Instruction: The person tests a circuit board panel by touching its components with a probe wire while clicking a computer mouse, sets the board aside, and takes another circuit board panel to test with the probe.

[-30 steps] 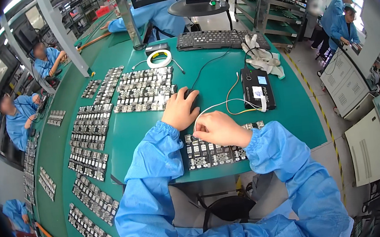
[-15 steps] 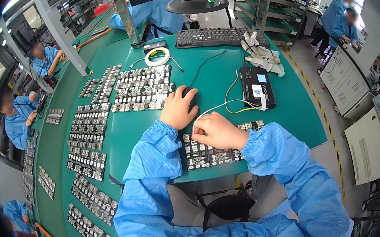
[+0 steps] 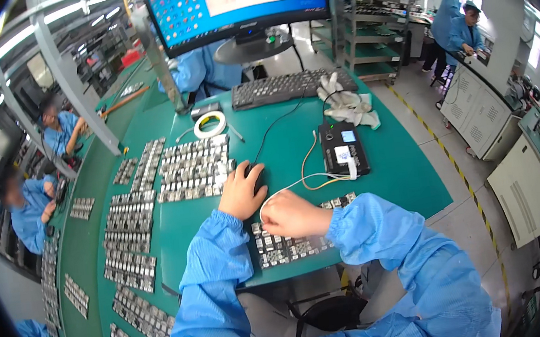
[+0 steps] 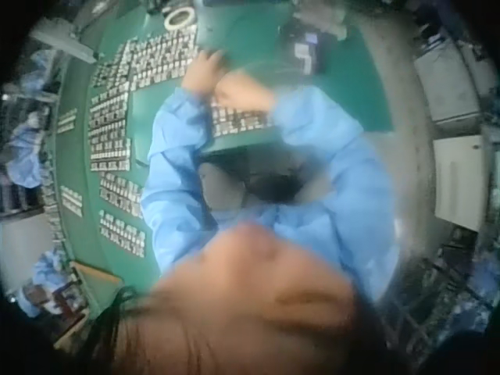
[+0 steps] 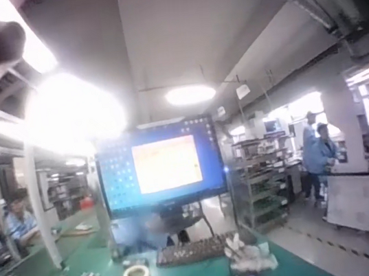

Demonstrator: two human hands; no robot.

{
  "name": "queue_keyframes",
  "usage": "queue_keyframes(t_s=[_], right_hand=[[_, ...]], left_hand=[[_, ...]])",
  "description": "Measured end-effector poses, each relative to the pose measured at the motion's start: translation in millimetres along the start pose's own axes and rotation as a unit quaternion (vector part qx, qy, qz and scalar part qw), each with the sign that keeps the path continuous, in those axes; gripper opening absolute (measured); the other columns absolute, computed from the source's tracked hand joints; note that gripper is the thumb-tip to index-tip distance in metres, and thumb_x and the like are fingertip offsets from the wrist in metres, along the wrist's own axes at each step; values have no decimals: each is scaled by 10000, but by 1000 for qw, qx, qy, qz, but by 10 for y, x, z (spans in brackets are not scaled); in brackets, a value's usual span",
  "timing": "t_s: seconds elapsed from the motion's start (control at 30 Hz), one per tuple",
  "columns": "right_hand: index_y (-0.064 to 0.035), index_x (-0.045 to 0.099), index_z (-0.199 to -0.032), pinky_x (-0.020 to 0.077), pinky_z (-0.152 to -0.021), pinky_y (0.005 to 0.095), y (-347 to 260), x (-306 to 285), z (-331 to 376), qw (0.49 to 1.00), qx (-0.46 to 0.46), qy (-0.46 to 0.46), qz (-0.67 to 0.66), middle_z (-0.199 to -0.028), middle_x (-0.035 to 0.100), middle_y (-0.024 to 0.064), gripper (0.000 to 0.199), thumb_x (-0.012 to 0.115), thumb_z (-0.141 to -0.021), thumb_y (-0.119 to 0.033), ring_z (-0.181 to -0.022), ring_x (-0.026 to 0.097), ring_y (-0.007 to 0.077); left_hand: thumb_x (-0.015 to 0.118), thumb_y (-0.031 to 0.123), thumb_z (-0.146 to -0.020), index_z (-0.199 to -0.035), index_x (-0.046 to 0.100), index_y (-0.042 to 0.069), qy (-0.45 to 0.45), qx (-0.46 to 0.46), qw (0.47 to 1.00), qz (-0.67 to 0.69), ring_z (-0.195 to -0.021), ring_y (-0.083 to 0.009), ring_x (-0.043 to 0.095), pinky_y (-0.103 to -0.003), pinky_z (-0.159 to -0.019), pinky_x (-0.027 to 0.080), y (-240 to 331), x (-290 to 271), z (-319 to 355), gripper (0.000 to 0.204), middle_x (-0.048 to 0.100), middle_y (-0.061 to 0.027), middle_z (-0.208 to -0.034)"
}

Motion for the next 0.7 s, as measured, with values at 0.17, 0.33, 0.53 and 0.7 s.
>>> queue_keyframes(t_s=[0.17, 0.33, 0.53, 0.7], right_hand=[[-91, 615, -760, 414, -751, 402, 95, -82, 128, 997, 44, -54, 44, -741, 628, 40, 153, 666, -813, -226, -822, 605, 244], [-84, 640, -718, 455, -734, 431, 113, -182, 254, 998, 47, -20, 29, -722, 642, 76, 153, 676, -778, -219, -798, 641, 273], [-99, 629, -740, 434, -751, 406, 104, -189, 310, 999, 24, 1, 43, -739, 639, 42, 165, 677, -807, -241, -812, 628, 239], [-101, 629, -753, 431, -760, 407, 109, -171, 333, 999, 14, 13, 42, -750, 637, 36, 165, 674, -819, -245, -812, 624, 235]], left_hand=[[674, 254, -792, -1306, 520, 153, 7, 13, 1000, 5, -1085, -450, 538, -508, -928, 456, 25, -28, -15, 546, 480, -246, -1307], [678, 249, -793, -1298, 527, 140, 7, 16, 1000, 2, -1074, -452, 546, -506, -924, 460, 37, -68, -8, 538, 488, -250, -1295], [686, 247, -784, -1288, 534, 143, 10, 15, 1000, 3, -1076, -452, 546, -508, -920, 465, 67, -57, -21, 536, 497, -246, -1277], [689, 248, -784, -1288, 538, 141, 4, 13, 1000, 6, -1086, -453, 543, -502, -939, 451, 50, -49, -32, 537, 501, -253, -1269]])
Point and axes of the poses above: each hand's wrist, its own z-axis away from the middle knuckle, its own x-axis out of the palm, y = z × x, the point moved 6 cm from there along -z, towards the middle knuckle
